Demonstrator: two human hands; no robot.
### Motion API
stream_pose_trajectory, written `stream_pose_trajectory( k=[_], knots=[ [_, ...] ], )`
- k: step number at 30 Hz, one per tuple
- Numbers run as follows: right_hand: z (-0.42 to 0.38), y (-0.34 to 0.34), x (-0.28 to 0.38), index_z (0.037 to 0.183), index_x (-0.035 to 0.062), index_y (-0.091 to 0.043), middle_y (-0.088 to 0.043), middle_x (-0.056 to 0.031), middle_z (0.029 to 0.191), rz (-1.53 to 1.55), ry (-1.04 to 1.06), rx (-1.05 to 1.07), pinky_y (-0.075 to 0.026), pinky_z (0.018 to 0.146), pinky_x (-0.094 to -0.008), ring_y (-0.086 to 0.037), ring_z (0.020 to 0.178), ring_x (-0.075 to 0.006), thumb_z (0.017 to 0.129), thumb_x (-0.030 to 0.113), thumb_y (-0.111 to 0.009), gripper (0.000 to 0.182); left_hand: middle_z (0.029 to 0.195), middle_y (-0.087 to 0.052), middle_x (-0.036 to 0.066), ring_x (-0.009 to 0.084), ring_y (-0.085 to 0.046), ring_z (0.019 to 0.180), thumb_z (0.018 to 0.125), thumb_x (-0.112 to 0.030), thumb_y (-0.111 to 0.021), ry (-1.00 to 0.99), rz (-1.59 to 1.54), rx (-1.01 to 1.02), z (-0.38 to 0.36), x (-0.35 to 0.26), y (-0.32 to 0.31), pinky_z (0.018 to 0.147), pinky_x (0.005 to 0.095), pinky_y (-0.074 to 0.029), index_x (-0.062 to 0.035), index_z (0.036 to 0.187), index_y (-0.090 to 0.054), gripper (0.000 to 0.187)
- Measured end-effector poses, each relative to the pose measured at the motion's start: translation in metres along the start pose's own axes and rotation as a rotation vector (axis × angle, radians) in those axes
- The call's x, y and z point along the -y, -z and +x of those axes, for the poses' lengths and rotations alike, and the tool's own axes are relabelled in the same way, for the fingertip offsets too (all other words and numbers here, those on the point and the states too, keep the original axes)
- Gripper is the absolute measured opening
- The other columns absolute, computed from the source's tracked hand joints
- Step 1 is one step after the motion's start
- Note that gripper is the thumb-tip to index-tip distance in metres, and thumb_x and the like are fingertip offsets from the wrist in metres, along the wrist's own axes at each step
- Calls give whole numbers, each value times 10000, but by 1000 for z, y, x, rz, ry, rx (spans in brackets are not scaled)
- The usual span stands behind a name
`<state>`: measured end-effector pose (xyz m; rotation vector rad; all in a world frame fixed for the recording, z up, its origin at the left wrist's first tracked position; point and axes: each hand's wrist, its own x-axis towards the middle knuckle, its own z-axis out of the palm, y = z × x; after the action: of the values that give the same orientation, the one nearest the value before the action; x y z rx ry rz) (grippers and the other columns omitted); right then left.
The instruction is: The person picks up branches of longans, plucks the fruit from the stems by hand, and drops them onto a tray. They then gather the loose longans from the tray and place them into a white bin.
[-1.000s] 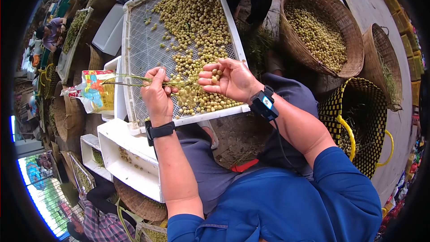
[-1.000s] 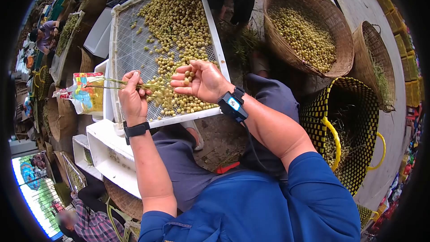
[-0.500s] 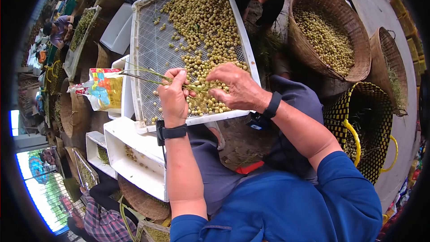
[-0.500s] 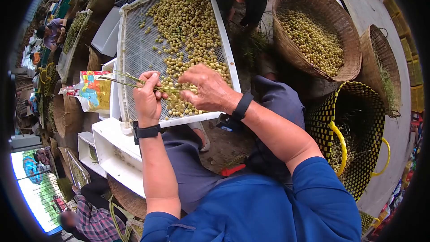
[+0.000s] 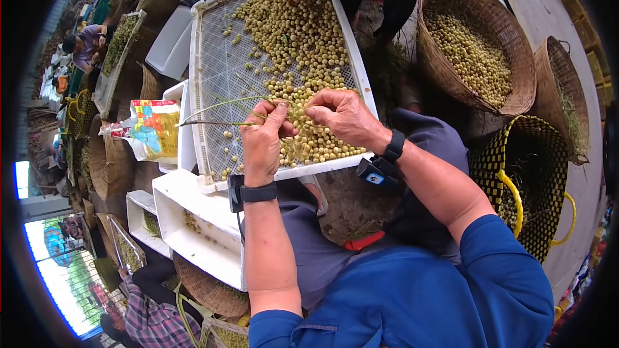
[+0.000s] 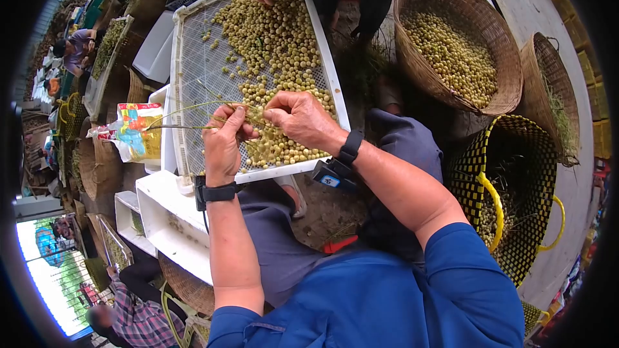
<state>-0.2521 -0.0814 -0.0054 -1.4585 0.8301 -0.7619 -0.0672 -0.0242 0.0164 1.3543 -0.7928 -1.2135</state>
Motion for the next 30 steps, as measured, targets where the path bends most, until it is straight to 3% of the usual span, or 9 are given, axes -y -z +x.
stream_pose_trajectory(
  k=[6, 8, 10, 14, 17, 22, 24, 25, 30],
  knots=[
    [3, -1, 3, 990, -33, -666, -676, -43, 820, 337, -303, -108, -554, 676, -261, -647, 743, -100, 991, 148, -582, 200, 811, -622, 27, 100, -617, 687, 981, -135, -624, -56, -3, -104, -1, -1, -7, 589, 236, -556, -12, 926, -636, 134],
    [3, 0, -1, 1023, -34, -662, -681, -51, 851, 346, -311, -96, -562, 683, -254, -661, 756, -110, 1000, 134, -565, 195, 820, -624, 28, 103, -624, 708, 977, -135, -627, -45, -20, -115, 0, -1, -4, 595, 235, -559, -13, 929, -637, 132],
    [2, -2, -4, 1061, -15, -655, -681, -31, 899, 152, -141, -52, -552, 701, -247, -640, 762, -81, 1015, 127, -573, 171, 823, -626, 35, 109, -631, 712, 963, -128, -648, -31, 2, -93, 1, 0, -1, 597, 236, -560, -6, 929, -638, 127],
    [-4, -7, -5, 1074, -14, -655, -681, -33, 892, 25, -36, 15, -541, 703, -250, -638, 776, -90, 994, 75, -585, 139, 816, -627, 44, 114, -630, 686, 946, -115, -669, -7, -55, -63, 1, 1, -6, 587, 242, -560, 2, 923, -632, 125],
    [-8, -14, -4, 1021, 0, -672, -696, -132, 856, -140, 237, -54, -529, 681, -313, -671, 753, -184, 923, 31, -634, 110, 805, -626, 51, 119, -628, 663, 935, -98, -677, 8, -55, -115, 3, 6, -6, 588, 250, -565, 7, 926, -623, 119],
    [-13, -13, 6, 976, 10, -678, -687, -117, 843, -139, 115, 58, -530, 701, -337, -672, 780, -209, 891, 81, -708, 115, 818, -638, 60, 115, -629, 667, 967, -123, -645, -48, -97, -171, 3, 11, -5, 618, 263, -578, 4, 930, -619, 135],
    [-6, -9, 0, 933, 18, -687, -679, -103, 843, -246, 425, -151, -521, 739, -359, -666, 829, -223, 871, 97, -733, 111, 841, -645, 64, 116, -632, 682, 975, -119, -632, -51, -78, -178, 5, 12, -3, 632, 266, -581, 5, 941, -627, 129],
    [-3, -5, 0, 918, 21, -691, -686, -89, 915, -330, 472, -241, -521, 770, -342, -660, 862, -218, 875, 83, -741, 90, 865, -653, 68, 117, -634, 697, 982, -116, -619, -52, -58, -187, 5, 13, 0, 646, 269, -584, 6, 952, -635, 126],
    [3, 15, 13, 968, -1, -690, -663, -117, 950, -333, 232, -209, -525, 813, -348, -651, 898, -238, 865, 101, -744, 154, 963, -677, 88, 161, -662, 768, 986, -114, -615, -54, -28, -163, 6, 13, 7, 696, 299, -590, -5, 1034, -646, 124]
  ],
)
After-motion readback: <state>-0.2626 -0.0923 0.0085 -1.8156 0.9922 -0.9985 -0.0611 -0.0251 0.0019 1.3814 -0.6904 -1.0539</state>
